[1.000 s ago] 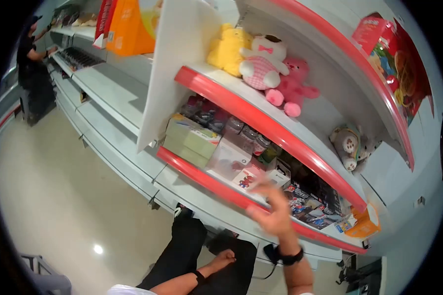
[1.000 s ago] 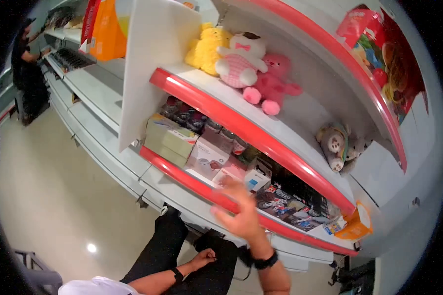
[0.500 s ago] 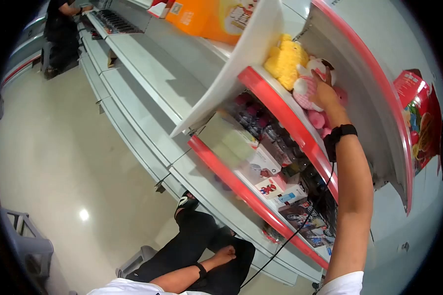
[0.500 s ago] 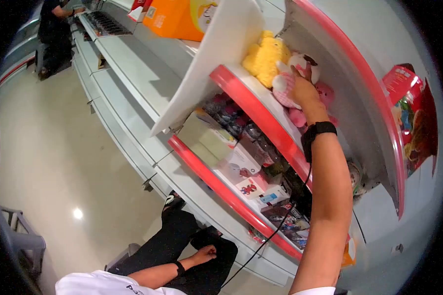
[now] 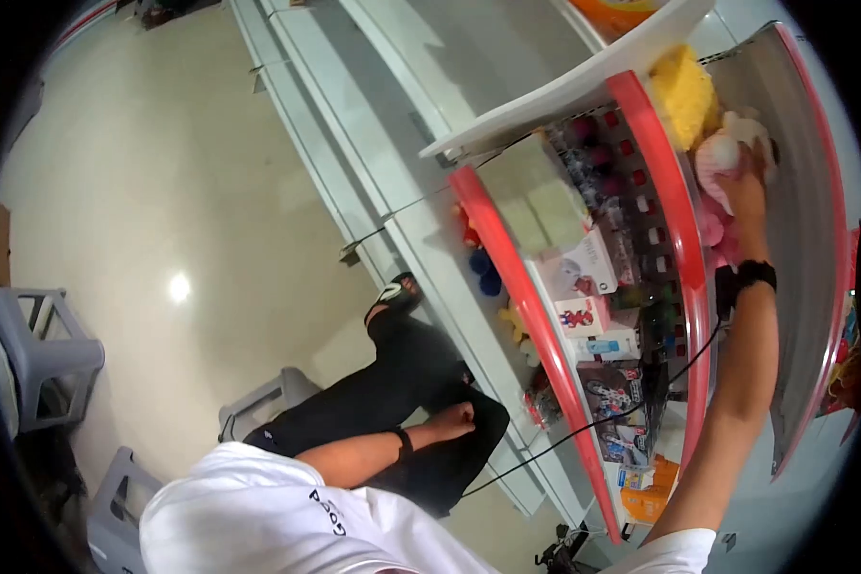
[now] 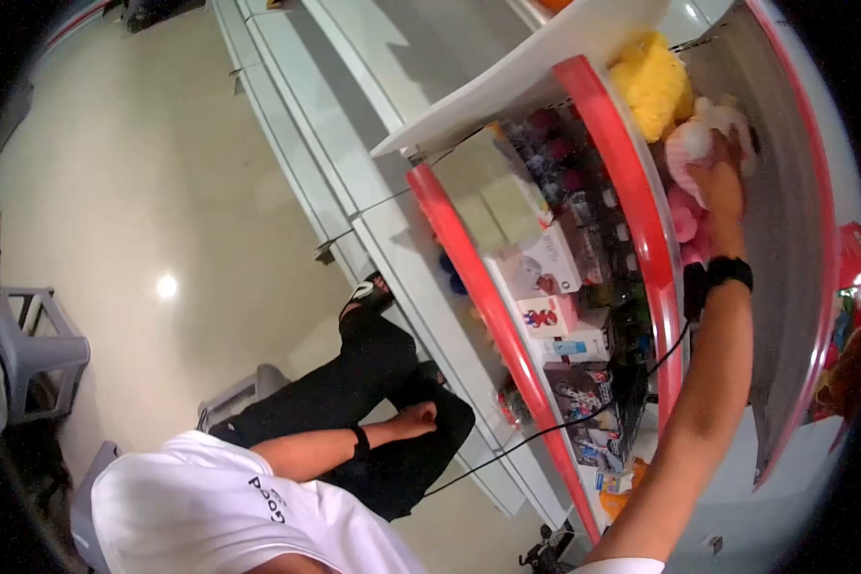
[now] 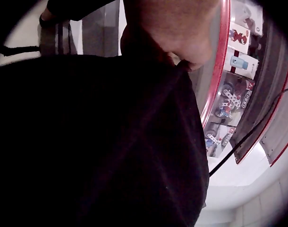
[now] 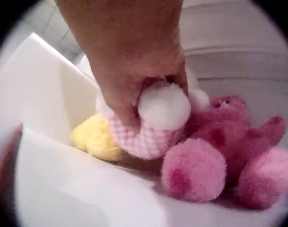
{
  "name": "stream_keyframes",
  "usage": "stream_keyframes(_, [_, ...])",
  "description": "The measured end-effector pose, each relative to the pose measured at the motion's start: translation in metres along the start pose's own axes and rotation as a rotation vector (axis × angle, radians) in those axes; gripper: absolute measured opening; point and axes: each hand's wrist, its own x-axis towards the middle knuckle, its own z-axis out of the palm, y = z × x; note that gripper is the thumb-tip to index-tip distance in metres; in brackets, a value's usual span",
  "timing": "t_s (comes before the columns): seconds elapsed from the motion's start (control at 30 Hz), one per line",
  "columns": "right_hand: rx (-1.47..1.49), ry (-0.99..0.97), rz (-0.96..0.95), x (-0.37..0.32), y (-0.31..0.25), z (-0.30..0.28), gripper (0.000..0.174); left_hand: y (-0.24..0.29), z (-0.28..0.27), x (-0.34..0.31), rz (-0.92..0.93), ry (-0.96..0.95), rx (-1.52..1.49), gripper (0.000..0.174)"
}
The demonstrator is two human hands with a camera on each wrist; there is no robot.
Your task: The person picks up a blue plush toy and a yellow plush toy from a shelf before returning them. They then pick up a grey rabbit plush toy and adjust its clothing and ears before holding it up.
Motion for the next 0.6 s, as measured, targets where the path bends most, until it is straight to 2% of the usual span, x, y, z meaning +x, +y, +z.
stream_keyframes(0.03, [0.065, 0.144, 0.005, -0.002, -0.001, -0.01, 0.075, -0.006, 0.003, 0.001, 0.008, 0.001, 0.038, 0.019])
stream_keyframes(0.07, [0.071, 0.134, 0.003, -0.007, -0.006, -0.022, 0.075, -0.003, 0.002, -0.003, -0.002, 0.002, 0.032, 0.019])
stream_keyframes(0.13, [0.353, 0.072, 0.148, -0.018, -0.016, -0.051, 0.071, 0.003, -0.001, -0.004, 0.054, -0.014, 0.013, 0.019])
stream_keyframes(0.17, [0.136, 0.267, -0.019, -0.024, -0.021, -0.064, 0.068, 0.003, 0.0, -0.005, 0.041, -0.013, 0.006, 0.019])
stream_keyframes(0.27, [0.231, 0.278, 0.033, -0.046, -0.027, -0.093, 0.07, 0.006, -0.002, -0.004, -0.007, -0.065, 0.062, 0.018])
stream_keyframes(0.4, [0.294, 0.392, 0.089, -0.073, -0.07, -0.134, 0.07, 0.011, -0.003, -0.007, -0.027, -0.092, 0.071, 0.018])
stream_keyframes(0.43, [0.435, 0.352, 0.129, -0.08, -0.078, -0.146, 0.071, -0.001, 0.0, -0.003, -0.036, -0.105, 0.095, 0.017])
stream_keyframes(0.5, [0.521, 0.38, 0.163, -0.096, -0.102, -0.165, 0.073, -0.007, 0.001, 0.002, -0.036, -0.122, 0.121, 0.017])
stream_keyframes(0.6, [0.834, 0.331, 0.223, -0.131, -0.171, -0.2, 0.079, 0.001, 0.0, -0.005, -0.042, -0.134, 0.104, 0.016])
